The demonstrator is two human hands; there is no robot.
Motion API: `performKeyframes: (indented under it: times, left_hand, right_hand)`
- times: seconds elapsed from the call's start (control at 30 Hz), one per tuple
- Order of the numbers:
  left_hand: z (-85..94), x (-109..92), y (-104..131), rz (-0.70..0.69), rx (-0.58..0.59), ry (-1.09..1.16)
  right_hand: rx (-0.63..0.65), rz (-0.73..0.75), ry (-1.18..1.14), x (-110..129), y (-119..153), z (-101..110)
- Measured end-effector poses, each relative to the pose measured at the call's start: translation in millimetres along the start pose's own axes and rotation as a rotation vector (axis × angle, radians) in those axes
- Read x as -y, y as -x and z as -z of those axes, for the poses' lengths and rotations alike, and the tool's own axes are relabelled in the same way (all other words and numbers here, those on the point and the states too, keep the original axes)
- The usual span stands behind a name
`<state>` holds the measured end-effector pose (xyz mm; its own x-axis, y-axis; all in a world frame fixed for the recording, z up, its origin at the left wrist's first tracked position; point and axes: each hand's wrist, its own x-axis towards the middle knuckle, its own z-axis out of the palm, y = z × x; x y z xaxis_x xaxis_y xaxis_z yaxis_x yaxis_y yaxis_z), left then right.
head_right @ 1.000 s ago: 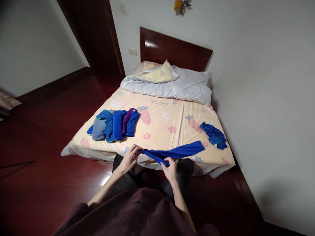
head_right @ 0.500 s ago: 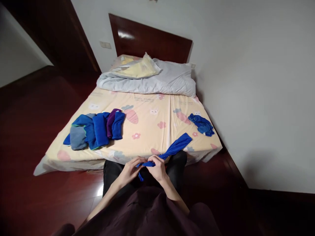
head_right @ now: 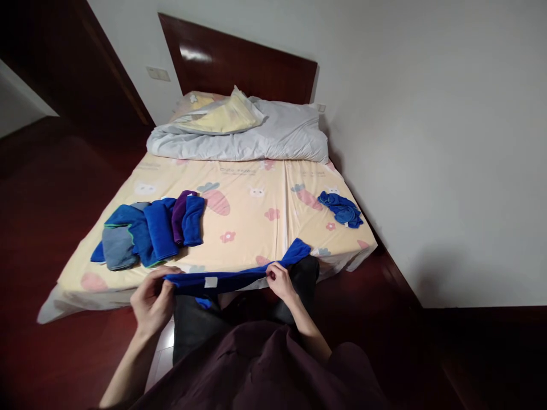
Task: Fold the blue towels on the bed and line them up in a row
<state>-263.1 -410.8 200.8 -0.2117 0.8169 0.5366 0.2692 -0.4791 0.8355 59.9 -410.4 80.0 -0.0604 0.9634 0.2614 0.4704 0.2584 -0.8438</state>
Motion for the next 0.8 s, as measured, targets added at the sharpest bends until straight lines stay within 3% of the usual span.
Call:
performKeyframes:
  times: [0.1, 0.2, 0.37, 0.5, 0.8]
  left_hand:
    - [17.0, -6, -8, 0.012, -0.074, 0.063]
    - [26.3, -17, -16, -0.015, -0.066, 0.028]
    - [20.6, -33, -28, -0.027, 0.033, -0.116]
    - [14.1, -43, -36, -0.032, 0.013, -0.198]
    - [32.6, -51, -55, -0.042, -0.144, -0.317]
  right_hand:
    - [0.039, -0.007, 0.025, -2, 2, -4]
    - [0.143, 0.069, -0.040, 21, 2, -23]
    - [0.295, 0.152, -0.139, 70, -7, -80]
    - [0.366, 0.113, -0.152, 84, -15, -112]
    - [0.372, -0.167, -0.464, 68, 4, -98]
